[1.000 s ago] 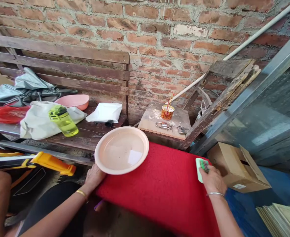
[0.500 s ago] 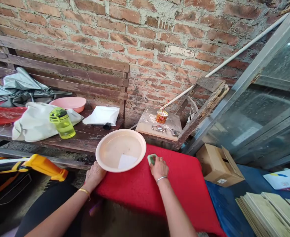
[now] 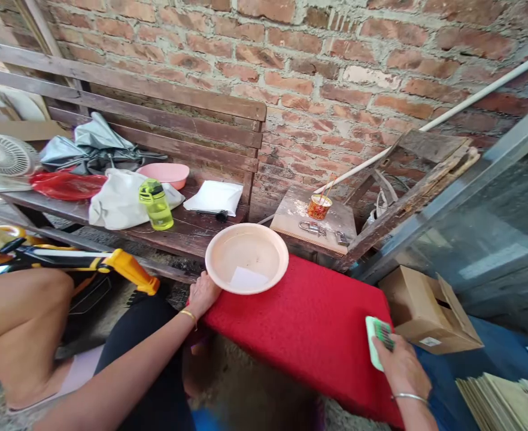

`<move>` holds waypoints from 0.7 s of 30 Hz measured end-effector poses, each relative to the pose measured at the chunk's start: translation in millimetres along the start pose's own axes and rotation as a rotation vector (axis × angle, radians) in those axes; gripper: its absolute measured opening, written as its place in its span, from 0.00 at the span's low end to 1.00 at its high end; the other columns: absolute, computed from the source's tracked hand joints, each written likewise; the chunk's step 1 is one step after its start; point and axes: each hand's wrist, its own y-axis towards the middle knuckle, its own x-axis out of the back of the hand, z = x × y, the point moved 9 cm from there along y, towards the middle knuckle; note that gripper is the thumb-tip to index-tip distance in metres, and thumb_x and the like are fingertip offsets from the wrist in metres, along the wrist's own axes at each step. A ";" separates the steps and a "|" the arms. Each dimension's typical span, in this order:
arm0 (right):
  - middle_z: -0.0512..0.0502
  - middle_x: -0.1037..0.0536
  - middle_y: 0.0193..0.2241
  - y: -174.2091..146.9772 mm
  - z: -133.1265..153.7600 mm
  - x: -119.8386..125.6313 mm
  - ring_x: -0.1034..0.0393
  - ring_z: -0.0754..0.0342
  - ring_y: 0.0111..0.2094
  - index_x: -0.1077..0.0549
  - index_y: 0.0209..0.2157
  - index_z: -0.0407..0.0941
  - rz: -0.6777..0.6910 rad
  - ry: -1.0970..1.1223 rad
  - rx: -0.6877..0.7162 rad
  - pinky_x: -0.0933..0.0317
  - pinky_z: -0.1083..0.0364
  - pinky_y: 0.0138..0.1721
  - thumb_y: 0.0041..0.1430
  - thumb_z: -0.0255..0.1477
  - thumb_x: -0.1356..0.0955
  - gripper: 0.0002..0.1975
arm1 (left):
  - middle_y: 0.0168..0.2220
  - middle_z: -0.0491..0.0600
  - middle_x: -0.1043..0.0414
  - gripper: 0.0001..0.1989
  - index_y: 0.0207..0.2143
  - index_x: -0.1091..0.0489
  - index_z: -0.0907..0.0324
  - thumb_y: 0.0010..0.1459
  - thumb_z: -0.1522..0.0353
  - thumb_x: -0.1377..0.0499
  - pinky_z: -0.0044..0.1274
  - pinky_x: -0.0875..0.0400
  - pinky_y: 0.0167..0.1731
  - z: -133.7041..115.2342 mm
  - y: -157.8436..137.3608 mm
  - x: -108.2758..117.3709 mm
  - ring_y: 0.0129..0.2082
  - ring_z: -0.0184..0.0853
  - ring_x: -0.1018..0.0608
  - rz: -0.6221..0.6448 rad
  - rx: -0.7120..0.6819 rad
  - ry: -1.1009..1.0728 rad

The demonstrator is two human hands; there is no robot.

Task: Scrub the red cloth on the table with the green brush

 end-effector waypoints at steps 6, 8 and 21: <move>0.43 0.24 0.48 -114.7 222.4 -36.4 0.28 0.48 0.48 0.29 0.46 0.49 0.184 0.078 0.616 0.36 0.53 0.45 0.61 0.37 0.37 0.14 | 0.50 0.61 0.32 0.21 0.56 0.35 0.62 0.66 0.65 0.56 0.36 0.35 0.48 1.0 -0.8 1.7 0.52 0.47 0.27 -0.024 0.008 -0.027; 0.43 0.24 0.47 -152.8 277.0 -42.7 0.29 0.48 0.48 0.29 0.47 0.49 0.214 0.048 0.752 0.37 0.53 0.46 0.60 0.35 0.35 0.14 | 0.50 0.61 0.32 0.20 0.56 0.36 0.62 0.66 0.66 0.56 0.36 0.35 0.48 0.0 -1.1 2.3 0.52 0.48 0.27 -0.018 0.003 -0.029; 0.35 0.24 0.48 -45.4 79.7 -37.4 0.27 0.44 0.48 0.31 0.50 0.45 0.074 -0.041 0.189 0.34 0.49 0.45 0.62 0.43 0.41 0.22 | 0.52 0.62 0.33 0.21 0.57 0.37 0.61 0.67 0.65 0.56 0.37 0.36 0.50 -2.8 -5.5 8.0 0.53 0.47 0.28 0.004 0.008 -0.035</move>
